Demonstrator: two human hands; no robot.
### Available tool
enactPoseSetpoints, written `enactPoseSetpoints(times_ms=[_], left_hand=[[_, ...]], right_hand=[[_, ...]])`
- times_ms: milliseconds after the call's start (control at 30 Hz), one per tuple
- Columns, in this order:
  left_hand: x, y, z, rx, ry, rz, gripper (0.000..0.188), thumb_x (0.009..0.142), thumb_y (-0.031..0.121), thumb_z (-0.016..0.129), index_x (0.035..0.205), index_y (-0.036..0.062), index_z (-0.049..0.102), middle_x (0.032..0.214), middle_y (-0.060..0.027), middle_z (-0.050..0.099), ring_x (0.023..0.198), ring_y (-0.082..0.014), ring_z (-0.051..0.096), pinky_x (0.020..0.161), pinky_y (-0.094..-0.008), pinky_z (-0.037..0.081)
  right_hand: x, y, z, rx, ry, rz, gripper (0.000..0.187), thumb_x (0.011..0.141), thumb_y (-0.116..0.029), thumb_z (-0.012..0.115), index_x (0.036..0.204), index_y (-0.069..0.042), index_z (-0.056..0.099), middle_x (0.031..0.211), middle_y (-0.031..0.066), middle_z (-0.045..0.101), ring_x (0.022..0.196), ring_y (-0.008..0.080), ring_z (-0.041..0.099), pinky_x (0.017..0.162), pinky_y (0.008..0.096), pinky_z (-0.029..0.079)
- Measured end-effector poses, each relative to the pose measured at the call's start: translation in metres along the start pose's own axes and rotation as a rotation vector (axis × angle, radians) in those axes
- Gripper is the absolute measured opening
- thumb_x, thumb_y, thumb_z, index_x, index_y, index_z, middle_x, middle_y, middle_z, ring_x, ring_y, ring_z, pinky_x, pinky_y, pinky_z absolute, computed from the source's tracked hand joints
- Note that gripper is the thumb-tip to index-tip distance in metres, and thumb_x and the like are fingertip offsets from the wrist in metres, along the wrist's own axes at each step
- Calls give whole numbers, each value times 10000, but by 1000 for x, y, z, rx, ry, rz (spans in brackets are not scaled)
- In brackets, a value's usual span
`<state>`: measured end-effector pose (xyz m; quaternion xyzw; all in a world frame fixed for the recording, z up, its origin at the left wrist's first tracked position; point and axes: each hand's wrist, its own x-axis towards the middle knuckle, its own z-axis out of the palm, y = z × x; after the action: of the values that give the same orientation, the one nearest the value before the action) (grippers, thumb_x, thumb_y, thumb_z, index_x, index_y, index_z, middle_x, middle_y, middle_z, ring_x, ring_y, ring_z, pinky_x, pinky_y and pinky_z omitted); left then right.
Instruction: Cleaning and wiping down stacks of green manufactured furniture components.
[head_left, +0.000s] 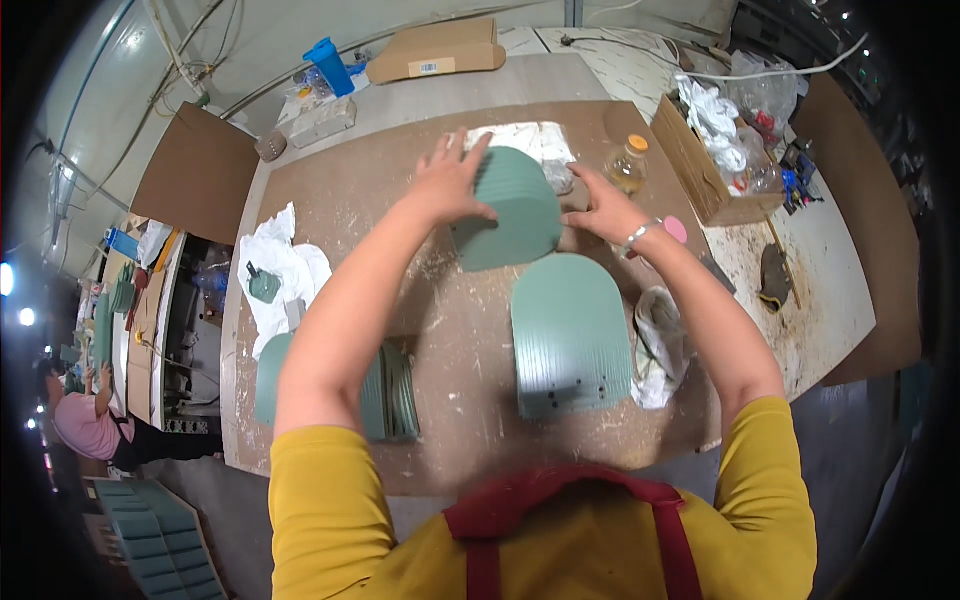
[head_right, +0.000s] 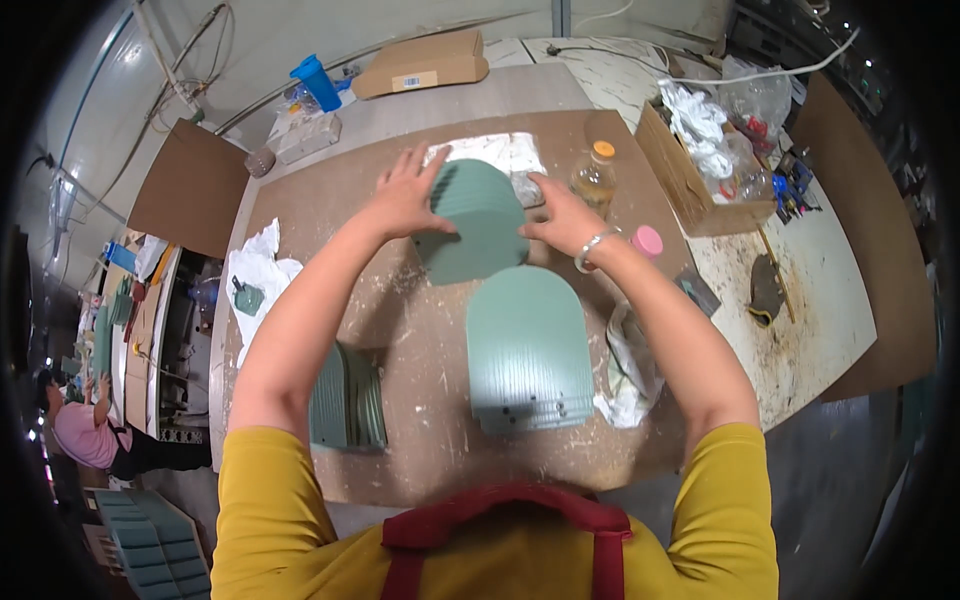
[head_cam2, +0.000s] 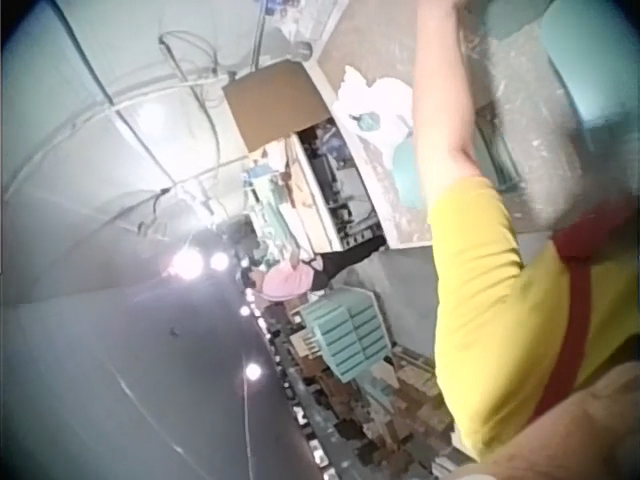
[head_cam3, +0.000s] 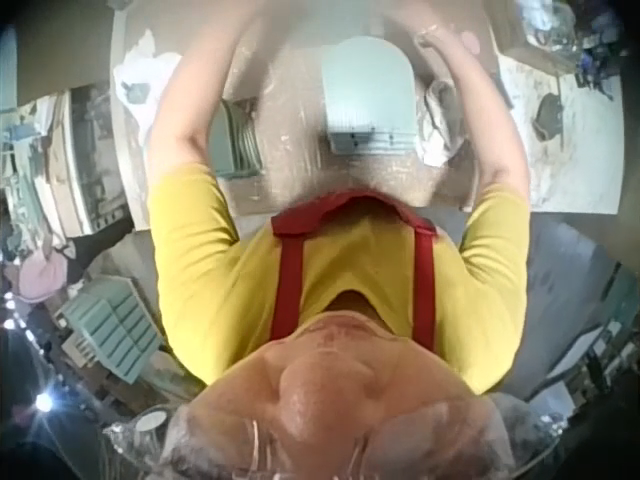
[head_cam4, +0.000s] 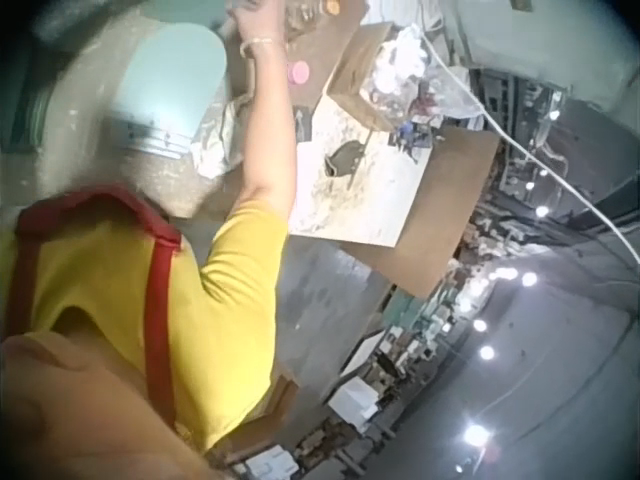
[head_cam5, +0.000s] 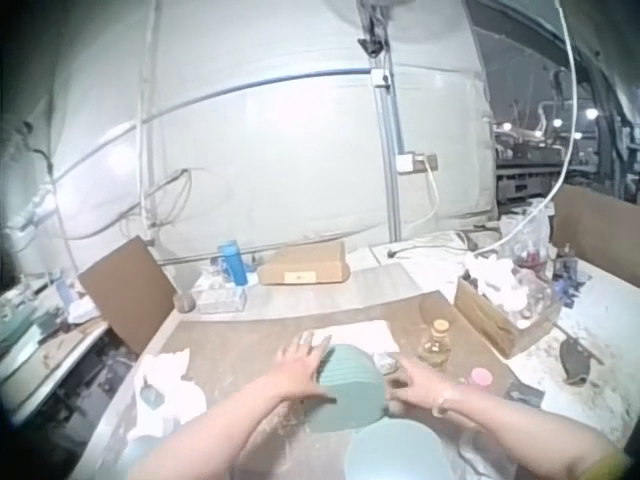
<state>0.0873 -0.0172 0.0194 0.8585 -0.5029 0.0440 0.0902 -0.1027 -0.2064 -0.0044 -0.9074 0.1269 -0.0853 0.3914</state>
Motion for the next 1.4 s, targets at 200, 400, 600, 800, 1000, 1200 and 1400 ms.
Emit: enactPoseSetpoints(times_ms=[200,400,600,800,1000,1200,1400], left_hand=[[56,6,13,-4,-456,56,1183,539,595,754,1482,217,149,1427,-246,280,1333,-408,269,1067,-522,255],[31,7,22,-45,-379,112,1071,571,553,724,1457,202,235,1373,-251,323,1302,-404,302,1051,-524,249],[-5,-14,28,-134,-103,215,983,581,486,723,1420,181,310,1358,-249,335,1284,-417,312,1050,-544,209],[-30,-34,22,-208,-53,208,967,573,460,745,1405,176,342,1353,-252,338,1273,-421,322,1046,-537,217],[-34,-37,32,-258,26,234,954,593,456,754,1408,189,338,1351,-259,344,1253,-447,337,1041,-549,227],[-74,-89,21,-401,128,70,1040,601,436,781,1430,94,255,1358,-284,328,1267,-459,322,1063,-486,269],[-131,-145,-3,-657,-63,-142,1182,611,356,817,1429,-63,73,1451,-297,193,1356,-370,257,1115,-396,237]], right_hand=[[49,28,21,-83,-155,-131,1041,614,-230,826,1397,65,207,1391,250,330,1281,355,372,1078,365,310],[57,52,26,120,-258,-67,1105,610,-252,833,1413,71,145,1412,251,294,1316,329,324,1099,349,270],[57,31,36,123,-303,-233,1127,641,-188,811,1460,-27,54,1467,230,206,1344,314,284,1103,382,270],[68,14,51,54,-324,-293,1156,628,-224,816,1474,-75,41,1481,227,162,1373,323,210,1121,393,228],[73,19,59,82,-355,-372,1142,607,-272,810,1469,-72,89,1440,226,250,1359,335,238,1118,394,210],[112,-89,51,-333,-455,-411,1024,551,-293,788,1406,-93,261,1260,240,432,1167,393,450,1013,412,368],[146,-204,117,-821,-590,-533,950,565,-470,751,1366,-126,374,1198,213,512,1152,352,479,959,422,386]])
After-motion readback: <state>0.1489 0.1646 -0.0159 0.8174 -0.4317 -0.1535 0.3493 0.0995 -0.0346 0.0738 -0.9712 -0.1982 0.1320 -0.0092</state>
